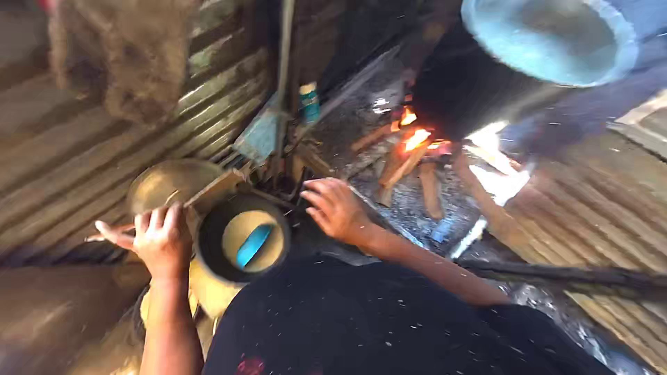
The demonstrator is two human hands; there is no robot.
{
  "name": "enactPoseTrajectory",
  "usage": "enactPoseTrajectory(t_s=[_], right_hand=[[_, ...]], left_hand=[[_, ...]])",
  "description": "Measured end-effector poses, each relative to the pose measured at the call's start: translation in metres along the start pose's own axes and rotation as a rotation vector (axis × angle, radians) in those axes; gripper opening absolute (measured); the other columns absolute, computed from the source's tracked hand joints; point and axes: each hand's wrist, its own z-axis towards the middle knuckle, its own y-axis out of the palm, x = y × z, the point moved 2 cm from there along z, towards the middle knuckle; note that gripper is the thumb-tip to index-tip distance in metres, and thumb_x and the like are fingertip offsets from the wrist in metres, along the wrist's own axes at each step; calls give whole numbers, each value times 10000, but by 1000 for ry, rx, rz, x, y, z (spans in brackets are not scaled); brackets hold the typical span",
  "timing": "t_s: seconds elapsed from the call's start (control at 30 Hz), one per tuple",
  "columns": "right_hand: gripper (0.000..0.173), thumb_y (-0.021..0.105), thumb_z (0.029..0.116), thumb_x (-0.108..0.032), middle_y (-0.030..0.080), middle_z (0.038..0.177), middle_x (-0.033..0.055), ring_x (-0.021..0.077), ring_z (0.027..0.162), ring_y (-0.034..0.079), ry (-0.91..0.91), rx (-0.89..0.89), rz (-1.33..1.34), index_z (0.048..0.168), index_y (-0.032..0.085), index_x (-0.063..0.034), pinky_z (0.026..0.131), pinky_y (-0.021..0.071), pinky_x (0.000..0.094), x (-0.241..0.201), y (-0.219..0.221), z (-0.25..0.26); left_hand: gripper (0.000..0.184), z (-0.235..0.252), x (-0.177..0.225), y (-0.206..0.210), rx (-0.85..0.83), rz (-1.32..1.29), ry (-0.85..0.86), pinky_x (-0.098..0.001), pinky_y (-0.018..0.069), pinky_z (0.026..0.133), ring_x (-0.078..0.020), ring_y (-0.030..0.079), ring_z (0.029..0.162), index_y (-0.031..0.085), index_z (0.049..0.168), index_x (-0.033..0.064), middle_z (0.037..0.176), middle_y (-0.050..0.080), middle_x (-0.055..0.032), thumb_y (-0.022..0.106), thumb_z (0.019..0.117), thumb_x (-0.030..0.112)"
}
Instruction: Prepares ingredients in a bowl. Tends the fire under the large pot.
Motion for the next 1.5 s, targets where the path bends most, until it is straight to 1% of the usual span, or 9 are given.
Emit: enactPoseTrajectory(t_s=[0.2, 0.37, 0.5, 0.67, 0.87, 1.1, 1.3, 1.4, 1.5], right_hand=[[315, 555, 1019, -230, 583, 1430, 220, 420, 1322, 558, 105, -475, 171, 1225, 702, -42, 1088, 441, 611, -15, 119, -37], [502, 576, 995, -313, 433, 1578, 236, 395, 1505, 361, 139, -637, 117, 1428, 585, -60, 1229, 256, 610, -30, 199, -51], [511, 568, 982, -310, 428, 1594, 204, 380, 1542, 293, 145, -585, 75, 1440, 583, -84, 1236, 185, 651, -27, 222, -56], [732, 690, 924, -154, 316, 1644, 245, 376, 1564, 234, 89, -902, 31, 1588, 387, -96, 1258, 118, 643, -47, 218, -27], [733, 586, 958, -34, 374, 1636, 171, 411, 1538, 277, -127, -1212, 171, 1612, 353, -269, 1228, 207, 652, -66, 284, -11], [467, 528, 995, 2, 608, 1333, 237, 469, 1227, 585, -88, -1196, 66, 1449, 544, -107, 906, 516, 649, -64, 292, 50], [549, 519, 1003, -4, 457, 1475, 338, 579, 1347, 441, -297, -1385, 2, 1535, 383, -8, 953, 466, 716, -83, 281, -1], [776, 726, 932, -168, 366, 1539, 355, 583, 1415, 346, -290, -1558, -38, 1574, 324, 0, 1024, 412, 726, -90, 282, -8], [781, 774, 879, -501, 561, 1411, 274, 468, 1338, 500, -151, -1630, 96, 1448, 546, -17, 1070, 395, 686, -86, 305, 23]], left_hand=[[239, -12, -108, -18, 50, 226, -158, -782, 184, 1117, -373, 681, 1040, 750, 1132, 149, 1030, 741, -114, 552, 1062, 263], [246, -18, -137, 44, -248, 87, -244, -777, 225, 1126, -423, 683, 1079, 752, 1145, 95, 1075, 749, -165, 565, 1043, 217], [300, -33, -149, 121, -634, -41, -375, -724, 224, 1163, -386, 627, 1224, 710, 1268, 130, 1228, 720, -135, 504, 1071, 221], [494, -57, -155, 185, -726, -260, -442, -740, 153, 1188, -374, 384, 1484, 434, 1566, 194, 1594, 437, -136, 479, 1082, 280], [502, -97, -149, 164, -555, -461, -545, -551, 338, 1194, -336, 434, 1446, 485, 1516, 127, 1568, 459, -141, 543, 1059, 325], [498, -250, -162, 95, -703, -489, -862, -553, 398, 1165, -330, 478, 1413, 496, 1483, 72, 1525, 498, -166, 533, 1065, 340], [414, -352, -138, 53, -977, -478, -1161, -488, 494, 1081, -336, 618, 1251, 580, 1401, 36, 1409, 579, -228, 554, 1058, 266], [387, -361, -118, 52, -1018, -557, -1223, -467, 501, 1078, -307, 633, 1241, 585, 1398, 48, 1435, 566, -214, 546, 1064, 239], [369, -360, -107, 52, -1037, -630, -1221, -431, 507, 1076, -273, 641, 1233, 599, 1387, 62, 1449, 561, -191, 551, 1063, 231]])
